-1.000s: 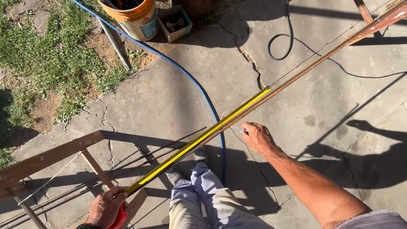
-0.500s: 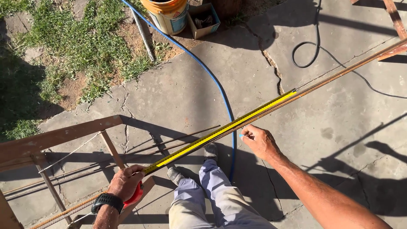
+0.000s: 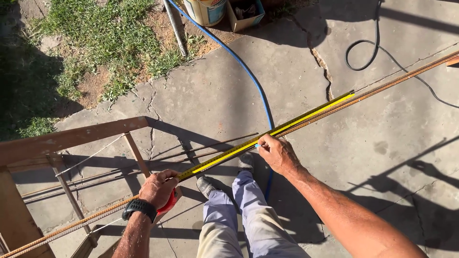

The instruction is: Measuring and marking rebar rods using a tape measure and a marker on a sawhorse.

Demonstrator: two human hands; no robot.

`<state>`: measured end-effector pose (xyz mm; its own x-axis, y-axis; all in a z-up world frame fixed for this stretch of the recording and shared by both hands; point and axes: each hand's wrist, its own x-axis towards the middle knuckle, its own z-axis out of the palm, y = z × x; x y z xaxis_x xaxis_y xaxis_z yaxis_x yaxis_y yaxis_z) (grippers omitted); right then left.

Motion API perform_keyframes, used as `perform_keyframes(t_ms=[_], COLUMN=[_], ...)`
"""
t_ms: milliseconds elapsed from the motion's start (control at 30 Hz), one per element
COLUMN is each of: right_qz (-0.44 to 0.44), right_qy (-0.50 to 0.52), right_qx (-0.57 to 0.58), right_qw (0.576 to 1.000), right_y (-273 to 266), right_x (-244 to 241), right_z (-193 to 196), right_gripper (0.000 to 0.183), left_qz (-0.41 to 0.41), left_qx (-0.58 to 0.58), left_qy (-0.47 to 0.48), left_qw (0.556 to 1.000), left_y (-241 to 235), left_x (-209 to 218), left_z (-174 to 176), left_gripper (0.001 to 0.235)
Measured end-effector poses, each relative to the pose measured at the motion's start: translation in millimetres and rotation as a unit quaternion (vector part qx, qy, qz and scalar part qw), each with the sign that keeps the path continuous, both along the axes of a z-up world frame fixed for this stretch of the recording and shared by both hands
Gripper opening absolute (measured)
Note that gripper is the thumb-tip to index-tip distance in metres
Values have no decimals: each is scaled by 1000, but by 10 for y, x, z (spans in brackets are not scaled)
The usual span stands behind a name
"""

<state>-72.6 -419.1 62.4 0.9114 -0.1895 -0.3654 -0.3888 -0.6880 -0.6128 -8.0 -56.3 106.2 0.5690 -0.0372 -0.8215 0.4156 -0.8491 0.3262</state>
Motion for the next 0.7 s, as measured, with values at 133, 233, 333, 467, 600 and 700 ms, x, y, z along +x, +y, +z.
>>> perform_keyframes(t_ms=[133,233,333,467,600,700], right_qz=[21,54,70,144,166,158], right_qy=[-27,-41,-47,-50,-76,-71], right_qx=[-22,-37,-30,-54,-79,-42], right_qw=[999,997,996,987,980,984], right_y=[10,12,-13,-72,-84,47], right_x=[7,17,24,-50,-168,-260], right_z=[-25,-15,-93,-96,-127,-55], right_gripper=[8,4,5,4,5,6], left_qz=[3,-14,-14,-10,-8,-3], left_qx=[-10,-9,-7,-12,-15,-24], left_qy=[-7,-12,-13,-10,-12,-15], left_qw=[1000,1000,1000,1000,1000,1000], left_y=[32,27,16,15,-8,27], left_x=[7,-2,-9,-30,30,22], left_z=[-36,-24,-7,-22,168,76], left_gripper=[36,34,34,33,35,34])
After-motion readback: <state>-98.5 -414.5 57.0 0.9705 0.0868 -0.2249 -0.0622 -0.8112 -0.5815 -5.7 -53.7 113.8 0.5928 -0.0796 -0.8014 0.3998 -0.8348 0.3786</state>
